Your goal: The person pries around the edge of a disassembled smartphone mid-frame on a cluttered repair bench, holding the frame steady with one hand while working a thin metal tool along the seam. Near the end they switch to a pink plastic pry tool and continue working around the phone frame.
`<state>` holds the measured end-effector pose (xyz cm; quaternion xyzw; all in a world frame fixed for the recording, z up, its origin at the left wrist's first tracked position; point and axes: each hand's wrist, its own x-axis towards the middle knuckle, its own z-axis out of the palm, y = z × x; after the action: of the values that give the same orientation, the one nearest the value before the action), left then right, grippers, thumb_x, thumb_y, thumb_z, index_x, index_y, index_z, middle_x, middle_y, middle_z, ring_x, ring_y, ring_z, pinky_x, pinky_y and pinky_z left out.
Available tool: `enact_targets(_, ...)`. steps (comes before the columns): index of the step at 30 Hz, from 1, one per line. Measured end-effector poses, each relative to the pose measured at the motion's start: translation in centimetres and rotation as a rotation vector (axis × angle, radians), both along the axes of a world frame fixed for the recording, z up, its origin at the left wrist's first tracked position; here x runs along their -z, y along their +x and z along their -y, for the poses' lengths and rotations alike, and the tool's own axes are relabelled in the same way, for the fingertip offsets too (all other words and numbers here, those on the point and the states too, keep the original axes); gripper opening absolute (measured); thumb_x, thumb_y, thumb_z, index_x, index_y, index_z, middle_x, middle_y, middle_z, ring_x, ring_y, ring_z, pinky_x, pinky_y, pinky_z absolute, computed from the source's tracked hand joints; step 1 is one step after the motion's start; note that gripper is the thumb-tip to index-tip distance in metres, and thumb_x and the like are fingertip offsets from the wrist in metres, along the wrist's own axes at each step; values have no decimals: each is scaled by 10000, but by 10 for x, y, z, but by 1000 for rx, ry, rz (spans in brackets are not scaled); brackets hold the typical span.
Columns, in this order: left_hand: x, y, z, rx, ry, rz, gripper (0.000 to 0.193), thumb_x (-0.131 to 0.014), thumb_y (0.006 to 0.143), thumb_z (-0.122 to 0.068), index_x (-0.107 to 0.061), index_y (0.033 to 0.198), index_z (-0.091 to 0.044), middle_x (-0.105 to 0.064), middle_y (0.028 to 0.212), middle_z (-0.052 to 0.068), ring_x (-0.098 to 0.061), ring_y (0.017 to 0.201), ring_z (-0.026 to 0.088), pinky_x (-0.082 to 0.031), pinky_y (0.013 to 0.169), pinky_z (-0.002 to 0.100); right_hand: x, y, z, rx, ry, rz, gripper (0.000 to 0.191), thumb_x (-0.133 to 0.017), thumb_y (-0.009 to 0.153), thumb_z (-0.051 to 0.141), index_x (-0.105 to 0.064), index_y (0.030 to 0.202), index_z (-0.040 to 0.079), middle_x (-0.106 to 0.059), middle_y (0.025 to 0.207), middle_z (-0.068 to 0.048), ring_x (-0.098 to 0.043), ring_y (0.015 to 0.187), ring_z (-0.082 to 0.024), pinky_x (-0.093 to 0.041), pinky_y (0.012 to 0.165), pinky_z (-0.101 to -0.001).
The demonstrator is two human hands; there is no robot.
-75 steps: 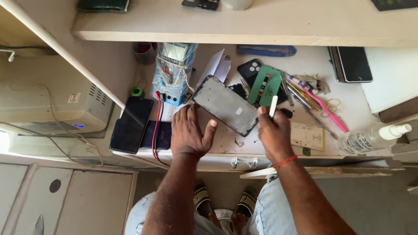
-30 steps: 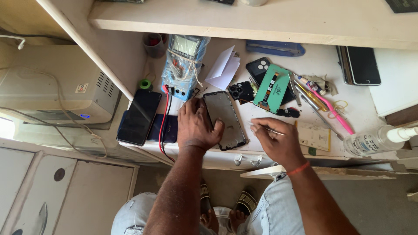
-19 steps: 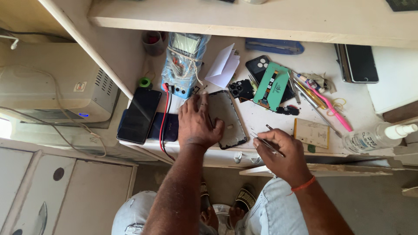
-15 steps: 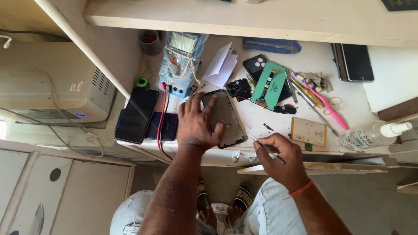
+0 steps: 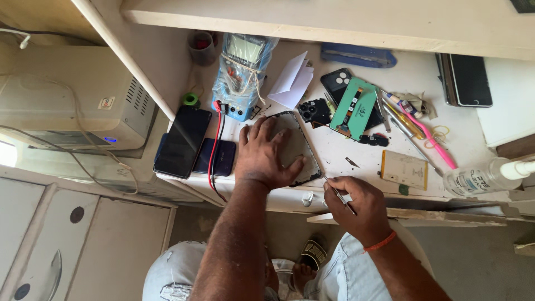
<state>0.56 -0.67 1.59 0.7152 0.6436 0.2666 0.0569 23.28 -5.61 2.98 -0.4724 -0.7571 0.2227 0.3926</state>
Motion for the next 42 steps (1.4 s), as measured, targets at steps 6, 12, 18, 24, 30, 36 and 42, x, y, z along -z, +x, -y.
enact_targets(6,-2,0,0,-6,-9,-8,719,-772,680,-599,-705,1258,-176,-496,1471,162,-365,1423,341,-213,1173,566,-4,0,0,-16,56,43,124,-751,845,73,-722,947,10,-776,910,-123,-775,796,-222,-597,711,-307)
enact_targets(12,-1,-1,-1,1,9,0,704,-770,682,-600,-717,1252,-191,-500,1476,156,-371,1433,332,-224,1179,550,-7,-1,0,-58,141,138,114,-764,835,67,-735,932,14,-775,907,-128,-770,867,-267,-599,761,-340)
enact_targets(18,-3,-1,-1,-2,-11,-7,705,-770,682,-602,-718,1258,-200,-495,1481,150,-363,1442,322,-215,1185,552,-7,-1,0,-62,151,143,111,-756,834,56,-733,932,8,-775,911,-131,-770,873,-266,-602,770,-344)
enact_targets(24,-4,0,-1,-8,-54,-13,712,-771,678,-604,-715,1265,-206,-483,1490,141,-349,1447,315,-196,1194,551,-7,-1,1,-52,137,146,114,-756,836,58,-735,936,8,-774,910,-135,-769,841,-265,-601,747,-341)
enact_targets(30,-4,-1,-1,-6,-62,-4,717,-769,677,-606,-715,1270,-207,-481,1491,140,-351,1442,316,-197,1196,545,-9,-3,2,-49,168,158,118,-752,845,62,-732,951,14,-770,911,-136,-762,844,-278,-598,744,-349)
enact_targets(36,-3,0,-2,-1,-51,-14,712,-767,673,-600,-722,1260,-200,-482,1487,132,-347,1439,315,-189,1192,549,-8,-10,-3,-22,235,168,89,-745,876,62,-726,955,26,-767,927,-133,-757,861,-287,-595,752,-360)
enact_targets(42,-2,0,-1,-3,-38,-7,704,-766,680,-612,-729,1249,-199,-483,1483,127,-351,1440,316,-207,1185,548,-6,-22,-18,-21,255,123,102,-745,891,63,-710,968,7,-745,907,-143,-730,818,-319,-580,727,-376)
